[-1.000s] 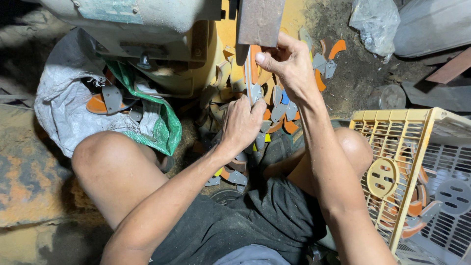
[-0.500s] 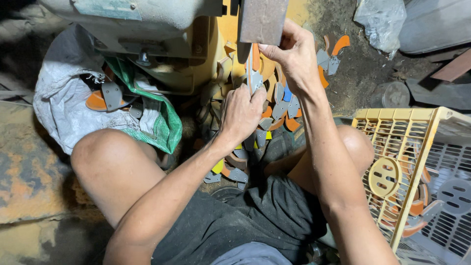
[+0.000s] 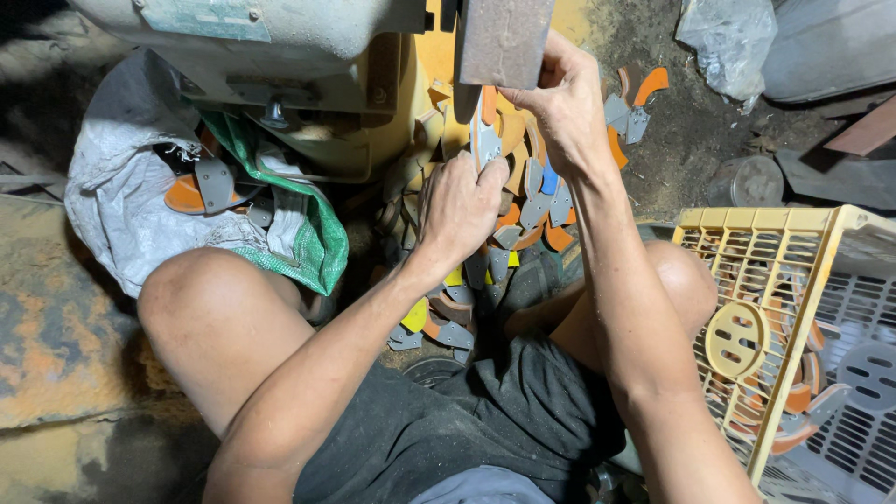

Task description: The person sits on the floor and repeatedly presses small orange and grey shoe sole pieces against a grinding wheel to smooth their edges. The person handles the pieces one at a time, turning them over as needed, and places finished pieces into a nearby yellow crate.

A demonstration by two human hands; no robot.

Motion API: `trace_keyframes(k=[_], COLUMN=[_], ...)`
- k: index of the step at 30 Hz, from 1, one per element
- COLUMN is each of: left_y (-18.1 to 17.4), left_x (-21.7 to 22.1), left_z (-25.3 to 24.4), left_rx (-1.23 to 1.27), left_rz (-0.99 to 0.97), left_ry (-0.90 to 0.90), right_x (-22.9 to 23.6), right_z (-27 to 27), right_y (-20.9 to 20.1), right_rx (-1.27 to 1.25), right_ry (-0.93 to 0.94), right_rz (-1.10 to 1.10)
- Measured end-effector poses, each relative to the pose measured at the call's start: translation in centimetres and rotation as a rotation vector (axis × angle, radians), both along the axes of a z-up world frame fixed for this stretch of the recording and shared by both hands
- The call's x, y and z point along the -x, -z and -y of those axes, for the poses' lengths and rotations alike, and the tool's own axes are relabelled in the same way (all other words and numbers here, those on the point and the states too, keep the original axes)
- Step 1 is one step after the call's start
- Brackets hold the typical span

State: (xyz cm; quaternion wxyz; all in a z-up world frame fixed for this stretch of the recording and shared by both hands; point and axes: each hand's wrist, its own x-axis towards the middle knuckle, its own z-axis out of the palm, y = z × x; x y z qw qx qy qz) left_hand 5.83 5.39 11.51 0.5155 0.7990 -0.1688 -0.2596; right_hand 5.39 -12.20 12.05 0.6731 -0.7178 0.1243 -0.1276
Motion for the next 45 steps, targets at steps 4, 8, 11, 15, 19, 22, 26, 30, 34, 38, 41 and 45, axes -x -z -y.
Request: trace_keyframes(k=[4,8,11,15,19,22,26,30,34,38,41,45], left_y=[0.2,0.5,0.8,2.0,3.7,4.8,4.6,4.1,2.6,1.9,1.9,1.5], left_x=[-0.2,-0.7,-0.7,-0.5,-1.4,-1.5,-1.4,-1.6,-1.1,0.6,0.8,0.1], left_z=[0.1,-0.1,-1.4,-3.0,-4.2,-4.7,-4.5,-4.7,-4.2,-1.5,-1.1,-1.8], left_rx=[0.046,-0.076,-0.267,-0.417,-0.422,-0.432,-0.485,-0.552,0.083,0.443,0.571,0.660], left_rz=[0.038,0.220,0.357,0.773,0.930,0.950,0.868,0.447,0.135,-0.582,-0.584,-0.679], left_ry=[-0.031,0.002,0.120,0.098,0.131,0.176,0.223,0.330,0.351,0.229,0.162,0.139], right_x=[-0.1,-0.1,1.0,3.3,4.5,5.3,5.5,6.6,6.3,6.3,6.5,6.1], right_z=[0.2,0.2,0.3,0.6,-0.7,-1.8,-2.1,-1.8,-1.2,-1.1,-0.8,-0.4], right_y=[0.5,0.8,-0.4,-3.2,-3.5,-2.3,-2.0,-2.1,-2.1,-1.8,-1.7,-1.3], right_rx=[0.048,0.010,0.163,0.922,1.032,0.755,0.678,0.396,-0.142,-0.545,-0.627,-0.796], right_ry=[0.018,0.020,0.038,-0.197,-0.490,-0.630,-0.740,-0.500,-0.042,0.065,0.102,0.097], right_rz=[-0.017,-0.082,-0.225,0.034,-0.127,-0.421,-0.622,-0.814,-0.495,-0.338,-0.329,-0.211])
